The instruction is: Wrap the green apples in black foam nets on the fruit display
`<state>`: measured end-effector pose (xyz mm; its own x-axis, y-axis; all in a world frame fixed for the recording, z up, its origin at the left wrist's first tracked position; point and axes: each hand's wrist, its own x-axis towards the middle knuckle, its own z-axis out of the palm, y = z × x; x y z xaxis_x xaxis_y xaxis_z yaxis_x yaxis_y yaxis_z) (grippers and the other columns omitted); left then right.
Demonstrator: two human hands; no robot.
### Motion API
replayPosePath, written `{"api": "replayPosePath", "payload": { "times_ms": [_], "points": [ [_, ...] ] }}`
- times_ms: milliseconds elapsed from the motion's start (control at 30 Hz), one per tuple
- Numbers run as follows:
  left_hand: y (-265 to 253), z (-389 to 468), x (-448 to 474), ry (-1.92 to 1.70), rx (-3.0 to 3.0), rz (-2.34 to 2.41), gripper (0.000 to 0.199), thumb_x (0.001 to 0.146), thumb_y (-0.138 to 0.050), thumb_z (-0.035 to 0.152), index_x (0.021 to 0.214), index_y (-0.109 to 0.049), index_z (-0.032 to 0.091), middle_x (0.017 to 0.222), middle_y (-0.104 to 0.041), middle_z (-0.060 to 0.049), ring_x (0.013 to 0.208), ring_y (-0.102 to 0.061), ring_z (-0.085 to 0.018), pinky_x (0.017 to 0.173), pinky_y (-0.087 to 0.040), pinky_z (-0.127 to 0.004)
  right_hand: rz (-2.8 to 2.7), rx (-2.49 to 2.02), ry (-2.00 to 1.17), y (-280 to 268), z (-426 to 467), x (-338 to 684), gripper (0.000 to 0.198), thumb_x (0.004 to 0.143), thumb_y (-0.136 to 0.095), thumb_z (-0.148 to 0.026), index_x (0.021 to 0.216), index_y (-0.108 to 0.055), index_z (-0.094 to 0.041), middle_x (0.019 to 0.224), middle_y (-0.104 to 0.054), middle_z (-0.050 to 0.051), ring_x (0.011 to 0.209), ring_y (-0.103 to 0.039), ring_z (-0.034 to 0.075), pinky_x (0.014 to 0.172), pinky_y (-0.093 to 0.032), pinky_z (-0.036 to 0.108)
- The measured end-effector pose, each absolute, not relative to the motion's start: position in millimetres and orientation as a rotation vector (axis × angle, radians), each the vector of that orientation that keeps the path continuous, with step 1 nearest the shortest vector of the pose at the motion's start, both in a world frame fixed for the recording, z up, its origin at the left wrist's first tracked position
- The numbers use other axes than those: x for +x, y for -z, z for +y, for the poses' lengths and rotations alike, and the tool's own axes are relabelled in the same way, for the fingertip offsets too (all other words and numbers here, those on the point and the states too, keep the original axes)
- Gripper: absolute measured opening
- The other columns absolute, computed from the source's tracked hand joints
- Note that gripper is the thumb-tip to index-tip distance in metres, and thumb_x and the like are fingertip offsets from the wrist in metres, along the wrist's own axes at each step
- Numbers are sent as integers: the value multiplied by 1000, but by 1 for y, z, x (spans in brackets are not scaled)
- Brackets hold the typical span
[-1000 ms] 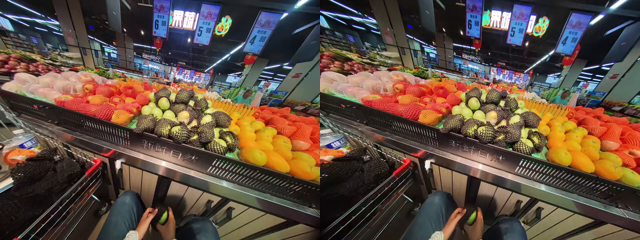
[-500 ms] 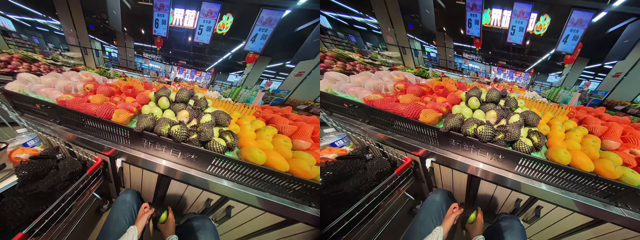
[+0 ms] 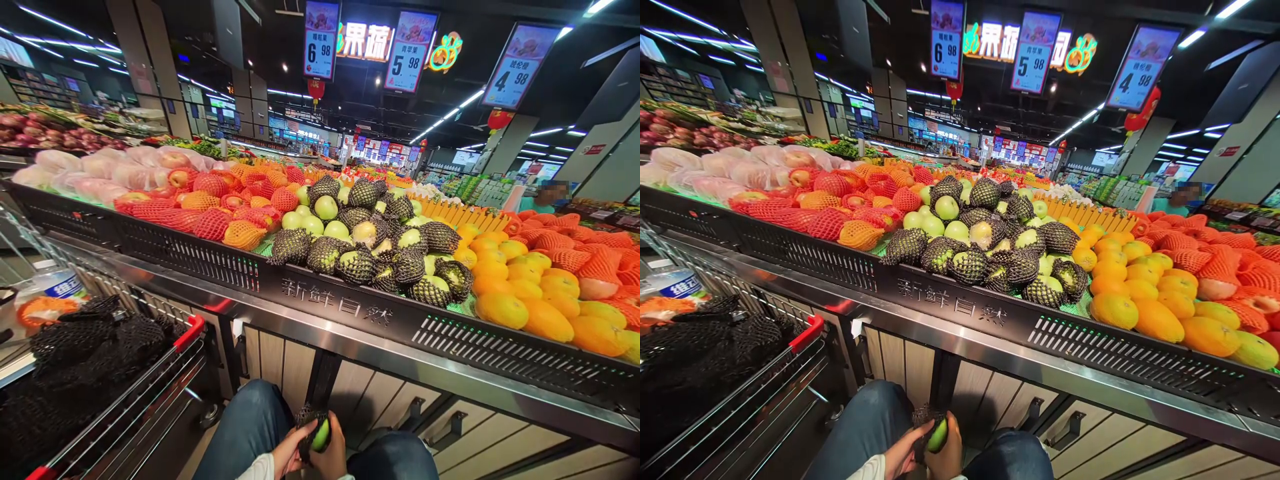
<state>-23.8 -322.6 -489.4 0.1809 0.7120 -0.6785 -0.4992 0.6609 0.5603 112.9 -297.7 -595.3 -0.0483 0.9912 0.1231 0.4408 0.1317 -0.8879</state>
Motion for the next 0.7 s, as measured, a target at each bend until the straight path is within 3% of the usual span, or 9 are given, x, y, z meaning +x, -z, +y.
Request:
{"api": "replayPosePath", "payload": {
  "times_ms": [167,400,467,600,633,700],
  "points": [
    [485,-323,-25,-929,212,1093,67,52,-88,53,104,-64,18,92,-78,-9,98,-73,-30,82,-56,-32,-1689,-1293,-809,608,-299,113,69,59,-72,-29,126,-60,-14,123,-69,17,116,-65,35,101,-53,42],
    [489,-317,-33,-1126,108,1242,49,60,-80,42,99,-64,19,87,-77,-6,92,-73,-27,79,-56,-33,-1730,-1150,-647,570,-301,115,55,72,-58,-16,126,-57,-21,126,-65,12,116,-65,29,93,-57,42],
    [493,-316,-33,-1146,112,1310,45,60,-79,40,96,-62,19,82,-76,-5,87,-73,-28,78,-55,-34,-1767,-1122,-655,562,-301,116,67,69,-60,-16,135,-50,-21,137,-57,15,127,-57,32,103,-50,48],
    [497,-320,-28,-1156,298,1356,46,58,-78,37,98,-65,18,82,-75,-6,92,-72,-30,84,-54,-38,-1923,-1123,-907,559,-301,116,123,44,-86,-29,152,-29,-14,157,-27,27,141,-37,44,114,-36,52],
    [497,-321,-26,-1145,356,1359,48,56,-79,37,98,-66,18,84,-75,-7,95,-71,-31,86,-54,-38,-1925,-1122,-994,560,-301,115,130,40,-88,-32,153,-26,-12,157,-26,29,141,-37,44,114,-37,50],
    [497,-322,-23,-1098,427,1358,54,52,-82,40,99,-68,18,86,-75,-8,96,-70,-31,86,-53,-38,-1858,-1169,-1128,557,-301,113,125,41,-88,-34,150,-31,-12,151,-39,27,137,-46,41,113,-40,46]
  ]
}}
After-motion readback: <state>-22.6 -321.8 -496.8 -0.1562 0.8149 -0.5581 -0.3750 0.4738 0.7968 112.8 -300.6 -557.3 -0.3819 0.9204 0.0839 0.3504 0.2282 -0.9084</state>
